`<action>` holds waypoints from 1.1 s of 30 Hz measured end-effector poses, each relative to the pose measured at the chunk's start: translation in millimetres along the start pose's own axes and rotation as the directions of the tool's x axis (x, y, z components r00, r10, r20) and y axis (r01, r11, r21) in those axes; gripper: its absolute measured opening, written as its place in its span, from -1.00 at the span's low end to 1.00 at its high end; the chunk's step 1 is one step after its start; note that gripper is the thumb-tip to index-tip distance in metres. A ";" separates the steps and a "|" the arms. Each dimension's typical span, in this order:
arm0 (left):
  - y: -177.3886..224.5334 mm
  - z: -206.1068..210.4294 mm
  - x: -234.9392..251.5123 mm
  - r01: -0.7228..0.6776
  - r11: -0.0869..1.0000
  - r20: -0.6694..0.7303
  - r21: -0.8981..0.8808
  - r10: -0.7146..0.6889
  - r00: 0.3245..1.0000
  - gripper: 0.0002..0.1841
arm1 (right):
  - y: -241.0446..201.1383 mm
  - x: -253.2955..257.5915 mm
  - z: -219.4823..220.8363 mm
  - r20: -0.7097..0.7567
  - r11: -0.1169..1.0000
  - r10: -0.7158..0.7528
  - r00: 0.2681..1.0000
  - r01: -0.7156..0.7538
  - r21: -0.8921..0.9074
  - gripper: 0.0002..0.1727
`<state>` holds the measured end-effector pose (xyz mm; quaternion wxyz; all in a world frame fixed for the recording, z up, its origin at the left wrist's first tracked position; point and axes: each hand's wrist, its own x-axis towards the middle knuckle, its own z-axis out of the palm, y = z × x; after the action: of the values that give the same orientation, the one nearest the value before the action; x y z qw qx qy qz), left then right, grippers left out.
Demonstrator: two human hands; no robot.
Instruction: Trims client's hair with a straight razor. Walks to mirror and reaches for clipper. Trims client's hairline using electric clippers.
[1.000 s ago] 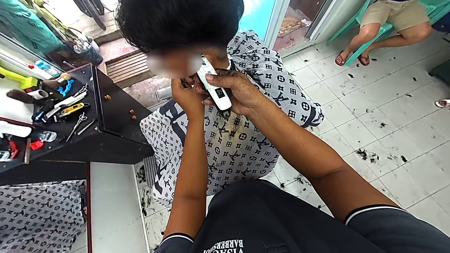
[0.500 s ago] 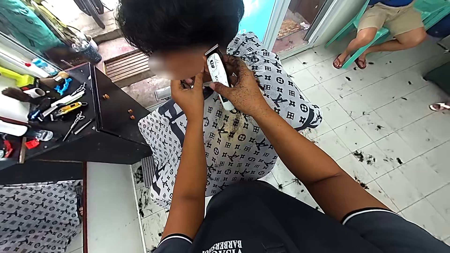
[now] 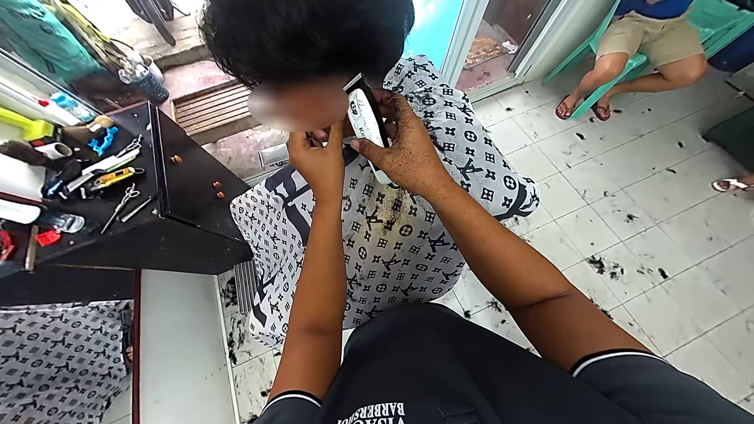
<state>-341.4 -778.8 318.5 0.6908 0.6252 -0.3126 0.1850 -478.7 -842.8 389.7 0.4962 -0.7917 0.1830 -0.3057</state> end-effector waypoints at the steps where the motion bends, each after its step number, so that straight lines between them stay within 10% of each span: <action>1: -0.3 0.0 -0.4 0.002 1.000 -0.001 -0.003 -0.002 1.000 -0.72 | -1.0 -0.3 1.8 0.001 1.000 -0.008 1.000 0.008 -0.019 -0.21; 10: 2.6 -1.7 -1.7 0.028 0.999 0.019 0.020 -0.028 0.999 -0.79 | -6.7 -1.7 10.4 0.022 0.994 -0.067 0.998 0.068 -0.086 -0.20; 15: -4.2 -29.0 -10.4 0.054 0.995 0.253 -0.088 -0.030 0.967 -0.83 | -2.3 -14.8 8.7 0.211 0.961 0.065 0.975 -0.119 0.251 -0.31; 21: -17.7 -50.9 -13.2 0.450 0.837 0.605 -0.312 -0.190 0.773 -0.66 | 0.5 -7.4 17.5 0.403 0.734 0.235 0.884 -0.433 0.523 -0.55; 27: -21.9 -49.4 -10.8 0.512 0.761 0.641 -0.400 -0.166 0.749 -0.61 | -10.2 -1.1 31.7 0.396 0.521 0.290 0.871 -0.491 0.699 -0.73; 33: -16.3 -47.5 -8.4 0.534 0.744 0.635 -0.402 -0.193 0.748 -0.56 | -12.2 -1.0 40.5 0.317 0.566 0.291 0.903 -0.429 0.704 -0.64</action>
<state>-327.5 -733.6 299.7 0.7438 0.4698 -0.4042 -0.2502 -452.6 -809.5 387.4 0.8463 -0.4775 0.1539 -0.1791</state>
